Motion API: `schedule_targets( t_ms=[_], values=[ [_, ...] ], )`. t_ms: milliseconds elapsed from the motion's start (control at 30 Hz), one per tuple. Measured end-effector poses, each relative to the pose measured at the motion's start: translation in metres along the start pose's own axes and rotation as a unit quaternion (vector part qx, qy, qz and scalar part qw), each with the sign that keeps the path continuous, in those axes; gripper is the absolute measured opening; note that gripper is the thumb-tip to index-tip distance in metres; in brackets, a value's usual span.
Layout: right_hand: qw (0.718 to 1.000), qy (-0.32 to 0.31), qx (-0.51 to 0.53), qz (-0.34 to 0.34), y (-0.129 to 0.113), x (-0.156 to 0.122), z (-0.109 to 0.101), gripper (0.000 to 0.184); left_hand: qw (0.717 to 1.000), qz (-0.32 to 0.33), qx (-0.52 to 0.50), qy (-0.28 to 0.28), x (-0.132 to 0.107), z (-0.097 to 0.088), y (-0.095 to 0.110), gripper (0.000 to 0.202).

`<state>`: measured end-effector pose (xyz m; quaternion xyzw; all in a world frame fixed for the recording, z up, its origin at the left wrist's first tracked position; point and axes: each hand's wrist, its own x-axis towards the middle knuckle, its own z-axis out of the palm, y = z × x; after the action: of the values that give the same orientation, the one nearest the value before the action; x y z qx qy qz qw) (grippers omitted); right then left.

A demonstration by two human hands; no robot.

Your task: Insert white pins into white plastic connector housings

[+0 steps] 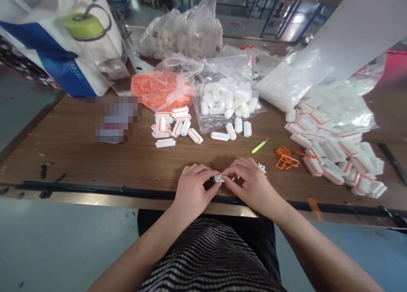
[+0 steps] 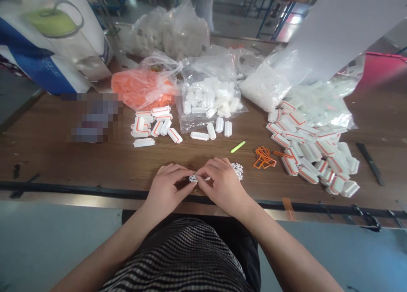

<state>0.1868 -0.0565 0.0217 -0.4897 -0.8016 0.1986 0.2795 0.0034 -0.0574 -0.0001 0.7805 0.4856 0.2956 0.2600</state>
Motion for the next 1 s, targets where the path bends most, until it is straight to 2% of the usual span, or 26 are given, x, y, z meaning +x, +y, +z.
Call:
schedule_targets(
  t_ms=[200,333,500,600,833,933,1000],
  values=[
    [1.000,-0.003,-0.014,-0.010,0.001,-0.001,0.000,0.017,1.000,0.003,-0.001,0.004,0.000,0.000,0.000,0.008],
    [0.997,0.002,-0.060,-0.046,0.000,-0.001,0.001,0.020,1.000,0.005,-0.003,0.004,0.000,0.000,0.000,0.009],
    [0.994,-0.014,-0.074,-0.080,0.000,-0.001,-0.007,0.021,1.000,0.007,-0.002,0.010,-0.001,0.001,-0.002,0.011],
    [0.994,0.002,-0.070,-0.084,-0.001,-0.003,-0.009,0.020,1.000,0.008,-0.002,0.010,-0.001,0.002,-0.002,0.010],
    [0.974,0.033,-0.184,-0.131,-0.008,-0.008,0.001,0.021,1.000,0.021,-0.001,0.020,0.000,0.000,-0.002,0.015],
    [0.983,0.055,-0.146,-0.094,0.000,-0.016,-0.005,0.018,1.000,0.021,0.008,0.013,0.001,-0.001,-0.002,0.015],
    [0.988,0.099,-0.115,-0.026,0.014,-0.027,-0.016,0.016,1.000,0.019,0.013,0.008,0.002,-0.001,-0.002,0.015]
  ],
)
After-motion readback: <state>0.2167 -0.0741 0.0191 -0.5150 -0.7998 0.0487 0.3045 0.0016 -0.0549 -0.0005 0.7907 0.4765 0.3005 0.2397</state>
